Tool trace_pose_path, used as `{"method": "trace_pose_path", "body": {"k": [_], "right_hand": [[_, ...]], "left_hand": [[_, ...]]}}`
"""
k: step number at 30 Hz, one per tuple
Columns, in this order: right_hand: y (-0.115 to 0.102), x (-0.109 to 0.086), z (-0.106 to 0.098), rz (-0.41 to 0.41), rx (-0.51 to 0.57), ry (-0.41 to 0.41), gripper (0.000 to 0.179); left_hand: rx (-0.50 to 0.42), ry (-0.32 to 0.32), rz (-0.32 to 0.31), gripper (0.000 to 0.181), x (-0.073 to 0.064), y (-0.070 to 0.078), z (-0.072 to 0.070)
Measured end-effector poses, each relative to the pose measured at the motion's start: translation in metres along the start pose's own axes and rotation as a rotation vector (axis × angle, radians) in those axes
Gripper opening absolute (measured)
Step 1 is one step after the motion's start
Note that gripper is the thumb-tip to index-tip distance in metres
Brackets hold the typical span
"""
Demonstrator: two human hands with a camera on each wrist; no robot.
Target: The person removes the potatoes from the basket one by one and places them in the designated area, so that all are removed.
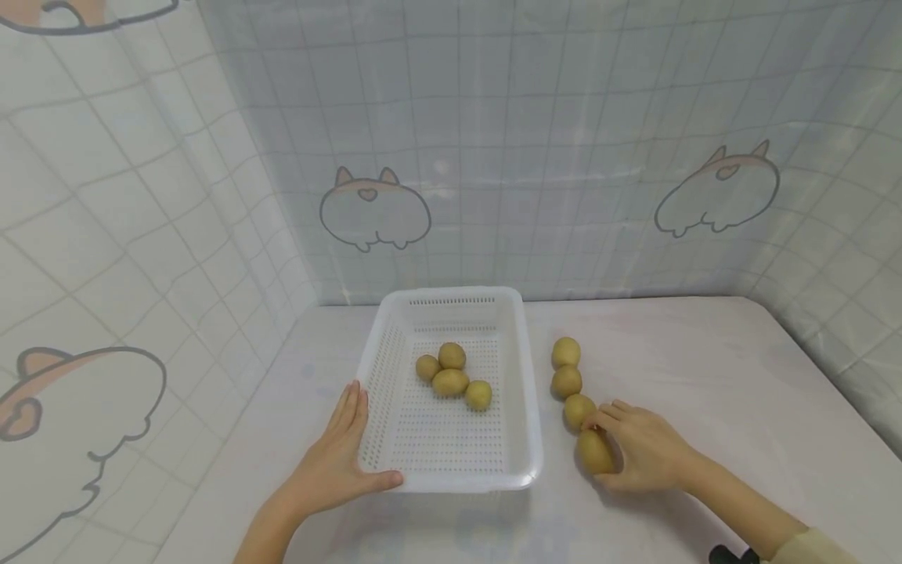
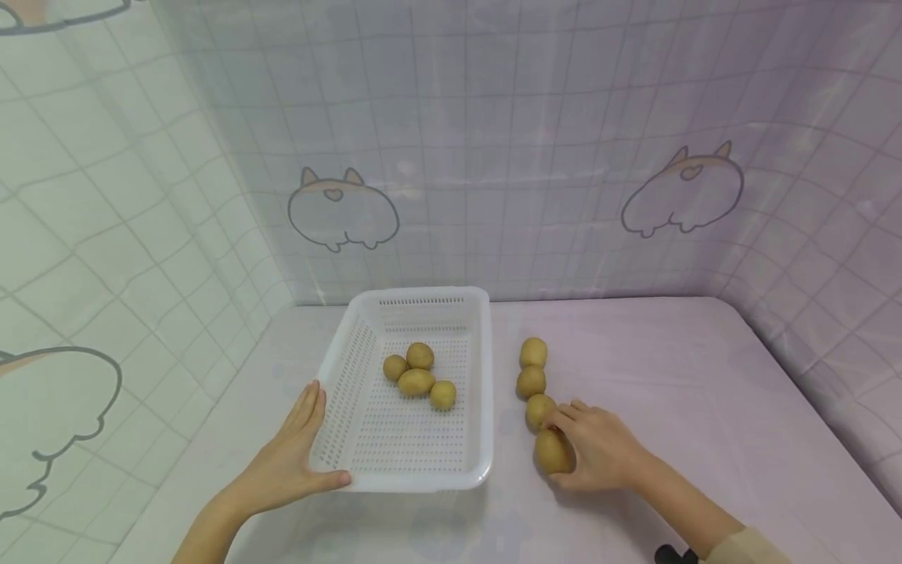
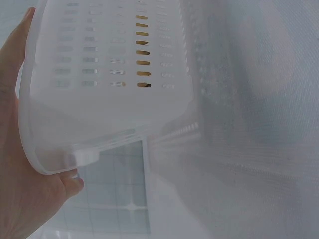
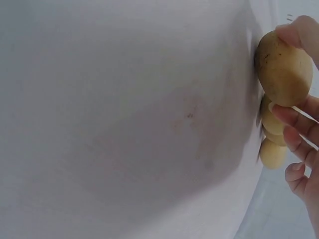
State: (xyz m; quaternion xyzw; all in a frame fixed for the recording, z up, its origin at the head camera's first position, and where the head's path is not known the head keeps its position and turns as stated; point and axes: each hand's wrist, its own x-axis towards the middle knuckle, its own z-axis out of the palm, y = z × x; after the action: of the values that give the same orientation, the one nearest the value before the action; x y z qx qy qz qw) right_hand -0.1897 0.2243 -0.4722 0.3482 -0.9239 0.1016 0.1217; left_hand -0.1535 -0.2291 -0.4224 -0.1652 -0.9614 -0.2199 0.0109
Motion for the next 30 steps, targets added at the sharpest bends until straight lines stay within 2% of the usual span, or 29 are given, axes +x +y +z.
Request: {"method": "trace_pose_path", "body": {"k": [4, 10, 13, 17, 20, 23, 30], "right_hand": [[0.0, 0.0, 0.0, -0.004, 0.005, 0.03, 0.06], [0.0, -0.001, -0.001, 0.011, 0.022, 0.03, 0.058], [0.002, -0.002, -0.003, 0.034, 0.034, 0.047, 0.062], [0.004, -0.001, -0.008, 0.086, 0.129, 0.121, 0.071], [0.005, 0.001, -0.012, 0.092, 0.234, 0.173, 0.071], [0.007, 0.003, -0.014, 0.058, 0.296, 0.201, 0.068], [0.01, 0.018, -0.021, -0.074, 0.354, 0.281, 0.065]], "left_hand": [[-0.002, -0.001, -0.002, 0.132, 0.0, 0.001, -0.001], [-0.004, -0.005, -0.002, 0.131, 0.0, 0.001, -0.001], [-0.004, -0.007, -0.003, 0.131, 0.0, 0.001, -0.001], [-0.003, -0.003, -0.002, 0.131, -0.001, 0.001, -0.001], [-0.005, -0.002, -0.002, 0.131, -0.001, 0.002, -0.002], [-0.009, -0.004, -0.002, 0.131, -0.001, 0.003, -0.002], [-0.011, 0.0, 0.001, 0.131, 0.0, 0.002, -0.002]]}}
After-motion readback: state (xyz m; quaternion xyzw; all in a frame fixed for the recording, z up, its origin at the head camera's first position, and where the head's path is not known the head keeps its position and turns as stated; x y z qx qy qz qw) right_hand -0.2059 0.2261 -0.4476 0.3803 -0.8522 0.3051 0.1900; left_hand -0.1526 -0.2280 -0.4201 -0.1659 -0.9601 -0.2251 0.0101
